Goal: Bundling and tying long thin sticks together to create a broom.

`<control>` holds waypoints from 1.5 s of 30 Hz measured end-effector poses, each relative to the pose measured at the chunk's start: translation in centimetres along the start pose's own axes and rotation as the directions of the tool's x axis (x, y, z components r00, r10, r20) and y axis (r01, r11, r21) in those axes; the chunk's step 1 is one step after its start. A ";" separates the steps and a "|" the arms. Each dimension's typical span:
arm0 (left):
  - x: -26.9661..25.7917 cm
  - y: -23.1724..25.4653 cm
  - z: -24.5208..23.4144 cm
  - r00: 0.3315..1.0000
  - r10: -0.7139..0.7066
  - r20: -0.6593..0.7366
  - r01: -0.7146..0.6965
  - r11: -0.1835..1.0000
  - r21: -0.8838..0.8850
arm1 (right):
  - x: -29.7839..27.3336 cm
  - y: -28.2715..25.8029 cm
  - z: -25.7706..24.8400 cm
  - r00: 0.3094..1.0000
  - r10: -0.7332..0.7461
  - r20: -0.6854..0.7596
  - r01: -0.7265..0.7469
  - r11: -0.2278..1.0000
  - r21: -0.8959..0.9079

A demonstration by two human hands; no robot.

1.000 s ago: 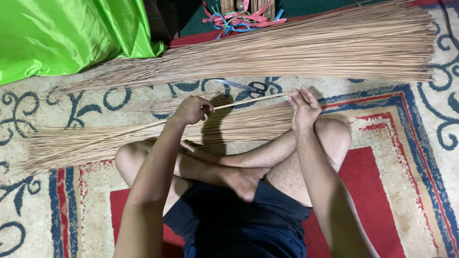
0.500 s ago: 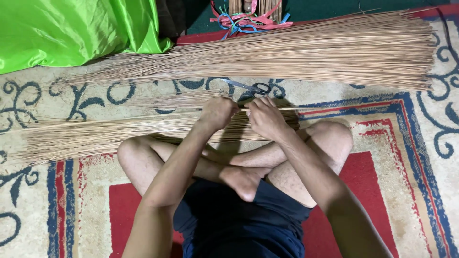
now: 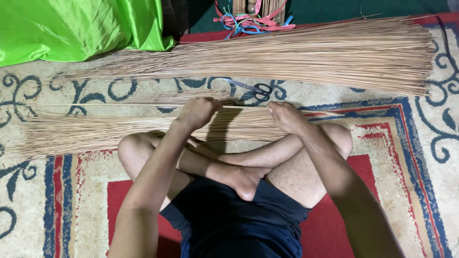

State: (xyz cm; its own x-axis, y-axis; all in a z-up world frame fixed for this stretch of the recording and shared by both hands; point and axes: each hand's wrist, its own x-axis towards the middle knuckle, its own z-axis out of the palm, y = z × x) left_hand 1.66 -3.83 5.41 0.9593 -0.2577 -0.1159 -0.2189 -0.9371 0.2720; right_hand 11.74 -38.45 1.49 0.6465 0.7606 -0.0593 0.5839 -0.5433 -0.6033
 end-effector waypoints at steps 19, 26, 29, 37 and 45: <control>3.2 3.5 3.1 1.000 0.003 0.008 -0.002 0.999 -0.048 | 3.8 -6.3 2.8 0.971 -0.228 -0.074 0.221 0.971 -0.093; -0.1 -0.3 1.7 1.000 -0.007 0.023 0.008 0.999 -0.034 | 0.2 0.3 0.1 0.993 -0.107 -0.046 0.103 0.992 -0.078; -0.8 -0.7 2.0 1.000 -0.014 0.022 0.014 1.000 -0.017 | -0.3 1.2 -0.9 0.999 -0.048 0.001 0.048 0.995 -0.089; 1.3 4.2 1.9 0.999 -0.015 0.040 0.019 0.997 -0.080 | 2.2 -8.3 0.1 0.997 -0.075 0.000 0.075 0.997 -0.035; 0.8 4.8 -0.2 0.999 0.019 0.039 -0.015 0.995 -0.100 | 2.9 -3.5 3.1 0.999 -0.049 -0.006 0.049 0.999 -0.019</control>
State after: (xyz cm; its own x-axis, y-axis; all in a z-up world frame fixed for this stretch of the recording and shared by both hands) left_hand 1.41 -8.49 6.81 0.9472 -0.2843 -0.1483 -0.2140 -0.9049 0.3679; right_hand 10.06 -33.23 0.95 0.6200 0.7842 -0.0245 0.6242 -0.5119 -0.5902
